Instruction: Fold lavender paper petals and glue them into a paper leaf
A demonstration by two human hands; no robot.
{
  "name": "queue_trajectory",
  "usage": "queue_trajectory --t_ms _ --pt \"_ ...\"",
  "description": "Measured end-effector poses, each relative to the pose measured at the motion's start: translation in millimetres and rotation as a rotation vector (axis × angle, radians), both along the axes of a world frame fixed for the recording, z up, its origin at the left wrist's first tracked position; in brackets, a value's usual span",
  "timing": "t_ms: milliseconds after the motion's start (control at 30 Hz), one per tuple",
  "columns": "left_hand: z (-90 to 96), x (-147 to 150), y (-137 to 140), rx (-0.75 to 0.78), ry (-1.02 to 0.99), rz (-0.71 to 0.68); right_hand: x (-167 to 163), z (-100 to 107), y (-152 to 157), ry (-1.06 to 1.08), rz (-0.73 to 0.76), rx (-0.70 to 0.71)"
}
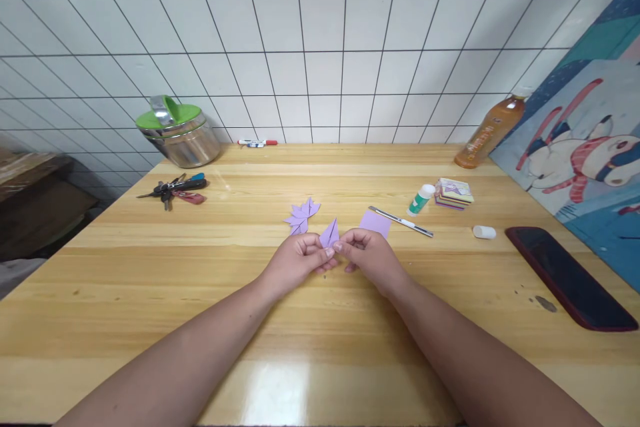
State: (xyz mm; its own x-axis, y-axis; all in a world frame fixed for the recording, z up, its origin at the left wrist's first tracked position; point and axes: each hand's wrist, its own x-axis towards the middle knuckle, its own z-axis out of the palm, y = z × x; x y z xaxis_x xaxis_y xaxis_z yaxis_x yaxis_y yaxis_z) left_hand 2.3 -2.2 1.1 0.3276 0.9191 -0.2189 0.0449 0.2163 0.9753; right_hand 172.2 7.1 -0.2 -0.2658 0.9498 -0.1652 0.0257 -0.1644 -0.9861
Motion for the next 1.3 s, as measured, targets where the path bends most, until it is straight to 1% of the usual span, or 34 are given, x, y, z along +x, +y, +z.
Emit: queue_trajectory --t_ms 67,133,233,333,533,667,800,967,1167,1300 --pt "1.5 -1.2 -0.7 -0.01 -0.074 -0.011 -0.1 -0.7 0.6 0.018 -0.022 -0.002" --pt "1.8 -1.7 -0.7 -0.038 -0.113 0.042 -0.2 -1.2 1.2 0.021 -0.052 -0.001" --pt "0.7 -0.6 0.8 -0.047 -0.044 0.122 -0.5 -0.7 1.4 0.013 -0.053 -0.01" --pt "0.3 2.2 1.9 -0.024 0.023 0.119 -1.2 0.4 0.7 -0.006 -0.028 -0.018" --pt "2.9 5.4 0.0 0.018 0.032 0.153 -3.2 -1.4 -1.9 -0.059 0.021 0.003" --pt "2.8 5.7 -0.4 0.039 0.039 0.142 -4.6 -1.5 -3.2 -0.079 0.051 0.022" --pt "3.5 5.9 -1.8 0.039 0.03 0.135 -4.0 -0.2 -2.5 -0.116 0.021 0.029" --pt "2.6 5.0 -2.4 0.039 0.009 0.109 -1.1 -1.3 -1.4 -0.093 0.038 0.039" --pt "0.9 4.6 -0.3 0.041 -0.02 0.123 0.5 -1.0 -0.8 -0.041 0.064 0.01" --pt "2.6 4.0 -0.8 0.023 -0.042 0.072 2.2 -0.7 -0.9 -0.071 0.091 -0.003"
